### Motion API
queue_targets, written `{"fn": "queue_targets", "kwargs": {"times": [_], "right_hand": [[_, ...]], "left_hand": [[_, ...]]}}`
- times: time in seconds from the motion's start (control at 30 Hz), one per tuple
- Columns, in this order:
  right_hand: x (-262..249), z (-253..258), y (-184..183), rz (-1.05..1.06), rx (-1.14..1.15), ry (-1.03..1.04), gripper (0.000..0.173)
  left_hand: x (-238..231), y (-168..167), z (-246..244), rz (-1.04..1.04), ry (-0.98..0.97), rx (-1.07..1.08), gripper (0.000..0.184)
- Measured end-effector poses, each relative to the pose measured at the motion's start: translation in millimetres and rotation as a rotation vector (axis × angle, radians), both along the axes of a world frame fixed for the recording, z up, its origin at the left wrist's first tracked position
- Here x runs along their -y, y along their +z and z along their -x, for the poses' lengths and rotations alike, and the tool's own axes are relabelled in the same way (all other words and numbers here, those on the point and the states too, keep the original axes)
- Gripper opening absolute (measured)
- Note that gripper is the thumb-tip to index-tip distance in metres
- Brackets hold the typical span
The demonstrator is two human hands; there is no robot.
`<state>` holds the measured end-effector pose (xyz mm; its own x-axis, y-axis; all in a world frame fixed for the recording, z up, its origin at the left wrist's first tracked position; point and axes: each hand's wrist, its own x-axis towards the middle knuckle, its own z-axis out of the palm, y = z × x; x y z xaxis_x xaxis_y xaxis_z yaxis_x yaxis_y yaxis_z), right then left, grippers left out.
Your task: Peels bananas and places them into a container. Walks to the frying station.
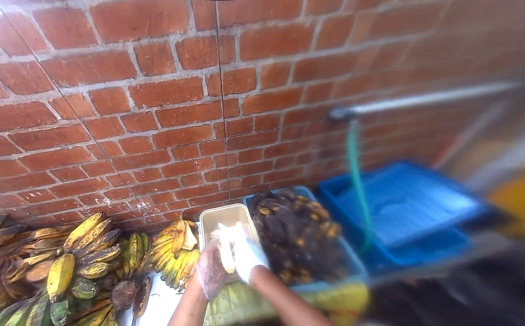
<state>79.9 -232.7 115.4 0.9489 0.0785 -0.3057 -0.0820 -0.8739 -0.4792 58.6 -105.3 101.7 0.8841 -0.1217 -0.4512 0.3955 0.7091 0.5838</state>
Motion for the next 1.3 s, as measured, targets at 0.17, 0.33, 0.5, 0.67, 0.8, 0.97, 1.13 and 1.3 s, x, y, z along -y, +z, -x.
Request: {"fn": "queue_targets", "kwargs": {"times": [0.17,0.33,0.5,0.67,0.8,0.97,1.13,1.3], "right_hand": [[33.7,-11.2,-1.3,-0.09,0.027,-0.031,0.071],[91.8,28.8,-5.3,-0.451,0.044,-0.101,0.058],[188.4,69.9,2.6,-0.46,0.194,-0.337,0.053],[317.0,56.8,17.5,-0.098,0.249,-0.656,0.056],[397.6,21.8,-6.2,0.066,0.103,-0.651,0.057],[421.4,-4.7,-0.2,-0.106,0.073,-0.69,0.049],[426.8,-10.4,-9.9,-0.134,0.253,-0.638,0.046],[420.5,3.3,-21.2,-0.128,0.383,-0.65,0.045]], "left_hand": [[7.7,-43.2,-11.2,-0.012,0.073,-0.099,0.039],[-0.8,-64.8,-41.7,-0.725,0.013,-0.069,0.031],[6.8,-40.8,-71.2,-1.602,-0.331,-0.084,0.046],[0.6,-24.7,-84.9,-1.719,-0.496,0.103,0.031],[-10.9,-17.0,-86.9,-1.735,-0.544,0.228,0.03],[-22.9,-10.0,-72.1,-1.76,-0.29,0.152,0.045],[-28.1,-18.6,-26.1,-1.924,-0.361,-0.287,0.056],[-35.3,-58.0,-29.1,-1.681,-0.306,-0.289,0.043]]}}
